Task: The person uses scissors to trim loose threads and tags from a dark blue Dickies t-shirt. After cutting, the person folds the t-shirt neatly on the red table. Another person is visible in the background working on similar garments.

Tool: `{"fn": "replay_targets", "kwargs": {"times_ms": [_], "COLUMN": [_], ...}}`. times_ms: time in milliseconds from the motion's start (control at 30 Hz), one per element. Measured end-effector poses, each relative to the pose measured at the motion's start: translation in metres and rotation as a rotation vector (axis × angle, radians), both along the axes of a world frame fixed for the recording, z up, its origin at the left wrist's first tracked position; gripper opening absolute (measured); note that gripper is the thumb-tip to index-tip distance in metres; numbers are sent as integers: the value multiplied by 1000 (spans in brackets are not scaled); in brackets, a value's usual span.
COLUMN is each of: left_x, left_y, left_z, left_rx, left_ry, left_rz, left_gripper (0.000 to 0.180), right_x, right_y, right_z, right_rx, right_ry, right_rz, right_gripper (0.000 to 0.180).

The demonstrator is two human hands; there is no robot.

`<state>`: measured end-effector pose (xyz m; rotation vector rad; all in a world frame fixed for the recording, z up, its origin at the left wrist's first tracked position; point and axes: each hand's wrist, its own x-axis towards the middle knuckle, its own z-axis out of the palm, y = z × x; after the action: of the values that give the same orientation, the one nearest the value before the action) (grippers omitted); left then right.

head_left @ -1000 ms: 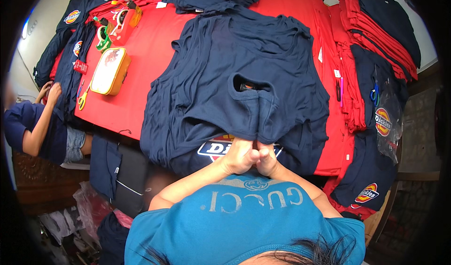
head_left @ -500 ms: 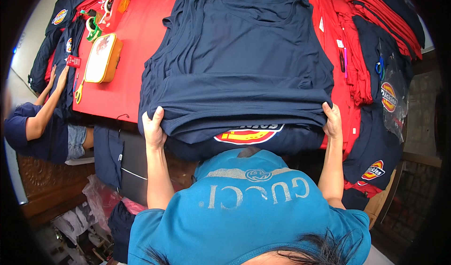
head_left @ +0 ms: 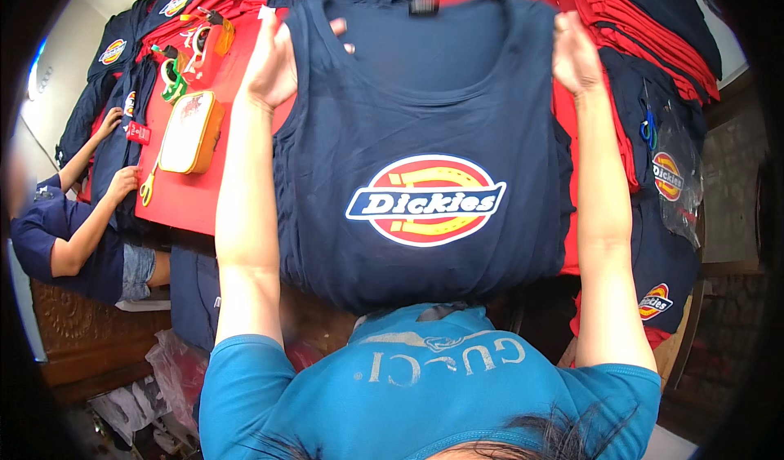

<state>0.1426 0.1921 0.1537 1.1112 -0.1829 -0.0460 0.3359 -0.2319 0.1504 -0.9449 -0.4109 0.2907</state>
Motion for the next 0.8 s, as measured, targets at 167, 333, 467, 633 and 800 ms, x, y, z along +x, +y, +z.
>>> {"fn": "replay_targets", "kwargs": {"times_ms": [167,333,467,633,800], "left_x": [-54,-175,-188,-188,-188], "left_y": [6,-40,-73,-125,-246], "left_z": [-93,-111,-104,-68,-93], "left_rx": [466,1004,1200,1320,1593], "left_ry": [464,399,228,-48,-169], "left_rz": [261,474,872,1114,618], "left_gripper": [77,48,29,14,31], "right_x": [-44,-212,-228,-235,-261], "right_y": [-48,-75,-78,-48,6], "right_z": [-108,-105,-134,-118,-96], "right_rx": [-1193,-1317,-1385,-1402,-1169], "right_ry": [-353,-326,-600,-684,-974], "right_rz": [-221,-418,-546,-628,-688], "right_gripper": [80,25,16,12,8]}}
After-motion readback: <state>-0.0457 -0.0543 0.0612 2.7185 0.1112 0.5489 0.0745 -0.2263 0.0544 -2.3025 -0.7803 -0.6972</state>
